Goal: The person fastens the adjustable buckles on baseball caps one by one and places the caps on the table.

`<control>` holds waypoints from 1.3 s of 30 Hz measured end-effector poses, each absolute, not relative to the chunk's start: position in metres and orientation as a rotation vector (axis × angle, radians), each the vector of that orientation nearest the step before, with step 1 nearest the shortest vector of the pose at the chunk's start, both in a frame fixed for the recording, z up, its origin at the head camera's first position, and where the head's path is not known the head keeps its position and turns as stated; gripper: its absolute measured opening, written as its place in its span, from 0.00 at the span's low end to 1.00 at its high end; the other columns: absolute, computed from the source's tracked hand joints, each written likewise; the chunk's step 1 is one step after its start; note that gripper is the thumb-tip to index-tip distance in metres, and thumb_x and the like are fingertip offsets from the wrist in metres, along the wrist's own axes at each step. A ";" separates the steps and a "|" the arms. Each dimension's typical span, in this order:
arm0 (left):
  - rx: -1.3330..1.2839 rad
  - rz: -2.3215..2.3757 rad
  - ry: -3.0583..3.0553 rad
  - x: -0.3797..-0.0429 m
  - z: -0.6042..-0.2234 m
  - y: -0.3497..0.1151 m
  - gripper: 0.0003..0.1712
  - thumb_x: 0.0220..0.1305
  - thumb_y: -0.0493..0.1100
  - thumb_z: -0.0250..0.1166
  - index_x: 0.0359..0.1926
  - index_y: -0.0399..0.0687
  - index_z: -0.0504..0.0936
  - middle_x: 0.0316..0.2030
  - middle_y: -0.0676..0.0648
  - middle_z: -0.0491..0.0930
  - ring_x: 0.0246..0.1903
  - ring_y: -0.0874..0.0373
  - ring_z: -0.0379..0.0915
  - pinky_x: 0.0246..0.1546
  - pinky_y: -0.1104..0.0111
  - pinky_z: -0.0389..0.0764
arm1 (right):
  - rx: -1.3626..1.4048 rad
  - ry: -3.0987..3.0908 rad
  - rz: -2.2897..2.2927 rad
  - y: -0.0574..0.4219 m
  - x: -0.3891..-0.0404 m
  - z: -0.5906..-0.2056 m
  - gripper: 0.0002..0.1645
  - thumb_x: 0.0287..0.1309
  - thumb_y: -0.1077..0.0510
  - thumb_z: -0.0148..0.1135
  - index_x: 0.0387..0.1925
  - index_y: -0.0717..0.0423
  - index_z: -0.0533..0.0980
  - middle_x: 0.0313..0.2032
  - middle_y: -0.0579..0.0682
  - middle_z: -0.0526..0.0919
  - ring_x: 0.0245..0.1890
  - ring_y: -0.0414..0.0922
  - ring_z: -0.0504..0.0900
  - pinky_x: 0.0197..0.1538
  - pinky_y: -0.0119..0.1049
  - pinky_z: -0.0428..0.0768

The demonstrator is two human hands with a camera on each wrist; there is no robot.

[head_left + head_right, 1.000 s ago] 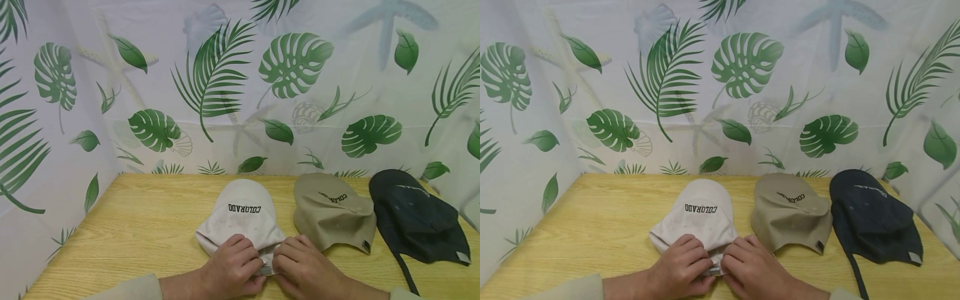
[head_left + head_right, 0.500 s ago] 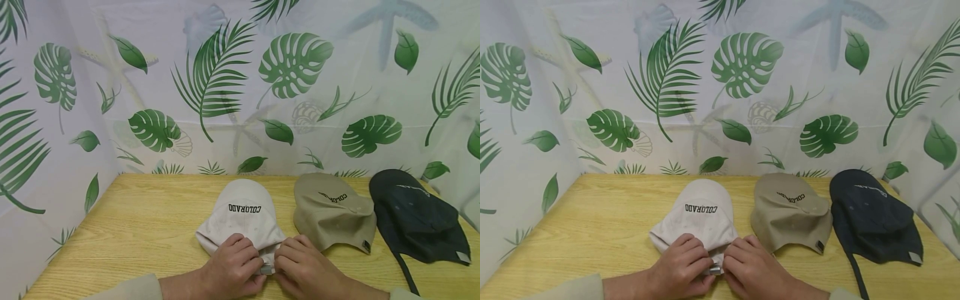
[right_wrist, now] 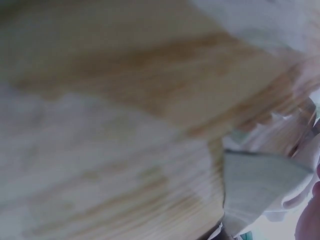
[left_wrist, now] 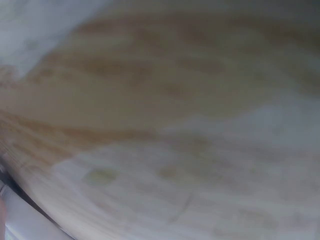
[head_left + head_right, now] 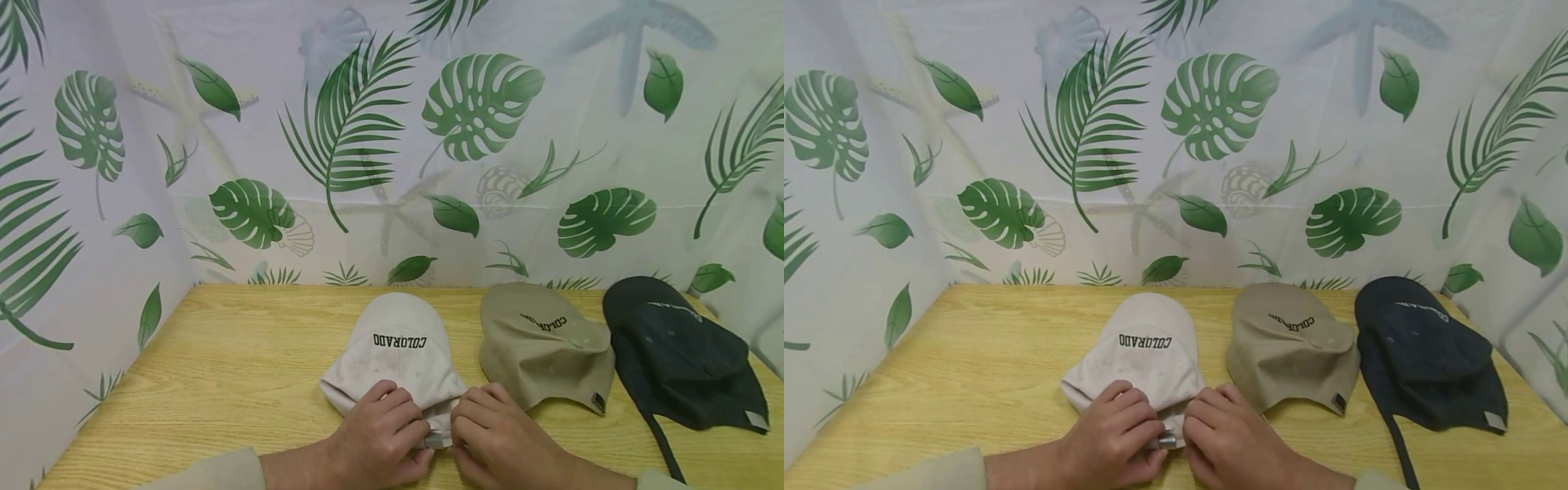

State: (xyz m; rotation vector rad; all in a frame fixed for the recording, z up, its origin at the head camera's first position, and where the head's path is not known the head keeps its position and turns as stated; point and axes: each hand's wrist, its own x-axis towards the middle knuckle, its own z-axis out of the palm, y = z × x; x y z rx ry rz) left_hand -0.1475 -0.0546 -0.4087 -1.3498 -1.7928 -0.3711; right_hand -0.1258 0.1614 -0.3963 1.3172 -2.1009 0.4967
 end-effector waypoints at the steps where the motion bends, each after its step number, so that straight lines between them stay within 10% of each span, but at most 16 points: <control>1: -1.350 -0.375 -1.793 -0.147 -0.409 -0.055 0.06 0.48 0.47 0.59 0.21 0.53 0.76 0.21 0.57 0.72 0.25 0.63 0.68 0.37 0.68 0.69 | 1.313 -2.107 0.494 0.161 -0.126 -0.396 0.11 0.43 0.59 0.64 0.21 0.43 0.69 0.25 0.35 0.69 0.32 0.33 0.67 0.44 0.29 0.59; 14: -1.328 -0.338 -1.776 -0.147 -0.407 -0.056 0.07 0.46 0.49 0.62 0.24 0.52 0.79 0.21 0.57 0.74 0.26 0.62 0.70 0.37 0.68 0.69 | 1.234 -2.135 0.456 0.162 -0.124 -0.395 0.07 0.42 0.59 0.55 0.19 0.44 0.66 0.25 0.35 0.67 0.29 0.34 0.64 0.42 0.28 0.57; 39: -1.322 -0.335 -1.760 -0.149 -0.409 -0.056 0.07 0.43 0.49 0.65 0.24 0.53 0.80 0.21 0.58 0.75 0.26 0.63 0.71 0.37 0.68 0.70 | 1.285 -2.158 0.498 0.162 -0.125 -0.397 0.12 0.43 0.57 0.70 0.27 0.42 0.74 0.33 0.35 0.73 0.35 0.33 0.69 0.44 0.27 0.58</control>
